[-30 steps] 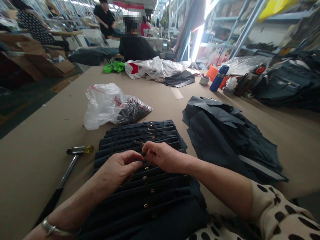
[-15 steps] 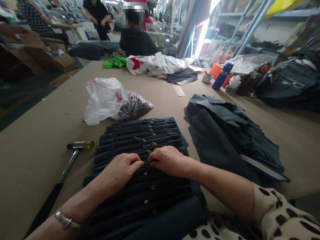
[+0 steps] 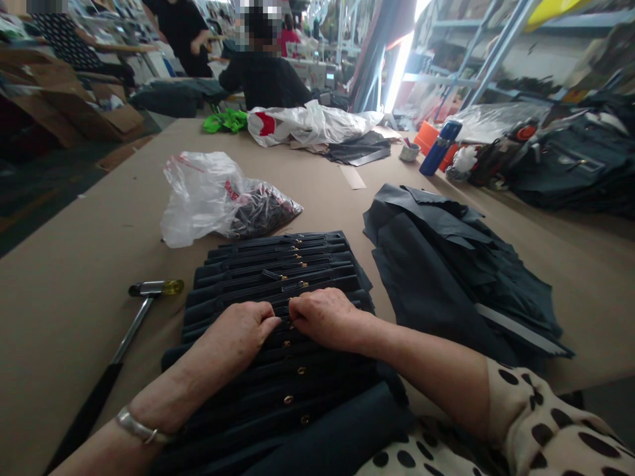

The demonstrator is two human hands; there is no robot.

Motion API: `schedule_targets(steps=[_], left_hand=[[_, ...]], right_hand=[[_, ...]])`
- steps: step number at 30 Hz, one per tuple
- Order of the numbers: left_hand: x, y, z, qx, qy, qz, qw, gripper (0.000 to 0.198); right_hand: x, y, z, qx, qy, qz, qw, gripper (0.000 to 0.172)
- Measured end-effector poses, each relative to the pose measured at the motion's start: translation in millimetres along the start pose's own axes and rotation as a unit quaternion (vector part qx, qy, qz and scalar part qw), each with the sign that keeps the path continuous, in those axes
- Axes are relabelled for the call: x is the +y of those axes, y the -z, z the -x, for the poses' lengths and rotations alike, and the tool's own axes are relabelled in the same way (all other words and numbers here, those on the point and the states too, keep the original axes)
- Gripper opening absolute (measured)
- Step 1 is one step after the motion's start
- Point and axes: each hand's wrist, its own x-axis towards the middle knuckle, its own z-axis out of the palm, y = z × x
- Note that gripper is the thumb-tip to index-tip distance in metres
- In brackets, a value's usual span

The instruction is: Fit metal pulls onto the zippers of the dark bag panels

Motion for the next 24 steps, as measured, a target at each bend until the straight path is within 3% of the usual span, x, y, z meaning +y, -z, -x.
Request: schedule_targets(steps=[3,6,8,10,13,17,20,24], left_hand=[[-6.4,5.8,2.6,0.01,0.008,0.042,0.999,0.026],[-9.7,9.7,8.1,0.012,0.042,0.171,0.984,0.029],[-7.9,10.3,12.1,-0.008,0.088,0.306,0.948,0.033],[-3.7,9.9,15.4,-0.028,0.123,0.431,0.893,0.037],[3.2,8.8,17.6,-0.028,0.128,0.535,0.835,0.04],[8.2,4.6,17.4,0.0,0.128,0.565,0.815,0.045],[10.8,-1.6,17.9,0.026,0.166,0.565,0.808,0.048],[13.5,-9.7,19.0,0.059,0.205,0.572,0.792,0.046]], right_hand=[[2.3,2.7,-0.2,0.009,-0.001,-0.023,1.0,0.014],[-2.2,5.9,1.6,0.058,0.021,-0.078,0.995,0.013],[-10.5,7.5,3.4,0.097,0.058,-0.126,0.986,0.014],[-21.1,8.8,4.7,0.124,0.099,-0.168,0.973,0.018],[-35.4,9.2,3.2,0.158,0.131,-0.192,0.96,0.025],[-42.0,5.4,-4.2,0.182,0.102,-0.206,0.956,0.028],[-39.9,0.6,-8.1,0.173,0.077,-0.239,0.952,0.024],[-36.8,-4.2,-8.1,0.168,0.104,-0.251,0.948,0.017]])
